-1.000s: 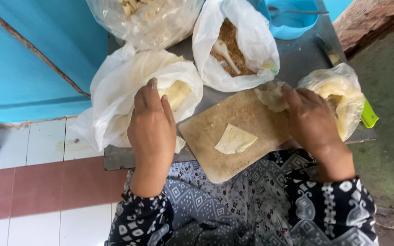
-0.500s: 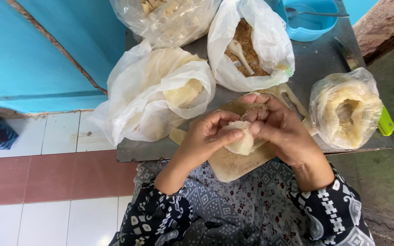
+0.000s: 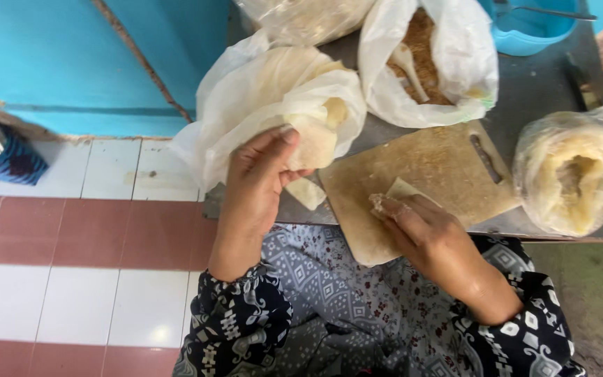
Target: The person sits at a small table and wraps filled pastries. They take thin dough sheets from a plastic bag, spoon brown filling onto a sheet, fold and roll the sheet around the filling, and place the finished roll into a plastic bag with other completed rolls.
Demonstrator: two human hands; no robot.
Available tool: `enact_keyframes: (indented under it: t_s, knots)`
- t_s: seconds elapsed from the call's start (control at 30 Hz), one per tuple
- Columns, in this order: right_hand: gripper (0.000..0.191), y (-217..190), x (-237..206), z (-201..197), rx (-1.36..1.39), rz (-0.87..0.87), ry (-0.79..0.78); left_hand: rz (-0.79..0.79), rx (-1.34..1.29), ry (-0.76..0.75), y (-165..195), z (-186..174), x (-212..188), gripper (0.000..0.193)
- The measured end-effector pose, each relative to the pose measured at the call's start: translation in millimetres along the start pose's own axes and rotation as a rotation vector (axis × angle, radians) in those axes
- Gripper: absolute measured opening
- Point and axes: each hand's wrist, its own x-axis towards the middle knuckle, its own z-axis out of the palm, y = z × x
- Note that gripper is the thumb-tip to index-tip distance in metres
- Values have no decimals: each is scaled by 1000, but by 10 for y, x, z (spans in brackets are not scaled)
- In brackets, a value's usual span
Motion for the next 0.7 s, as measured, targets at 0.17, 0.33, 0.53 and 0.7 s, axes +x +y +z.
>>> enact_keyframes:
  t_s: [0.17,0.33,0.53,0.7]
  knots:
    - [13,51,288,-43,544,522,169,105,-91,135,282,-162,-225,21]
    - [39,-48,943,53,308,-6,498,380,183,383,139,-74,-423,27]
    - [54,-77,1005,124,274,100,251,929,804,121,-291,300,-561,23]
    - [46,239,132,-404,486,256,558,905,1279,-532,-582,711,-566,28]
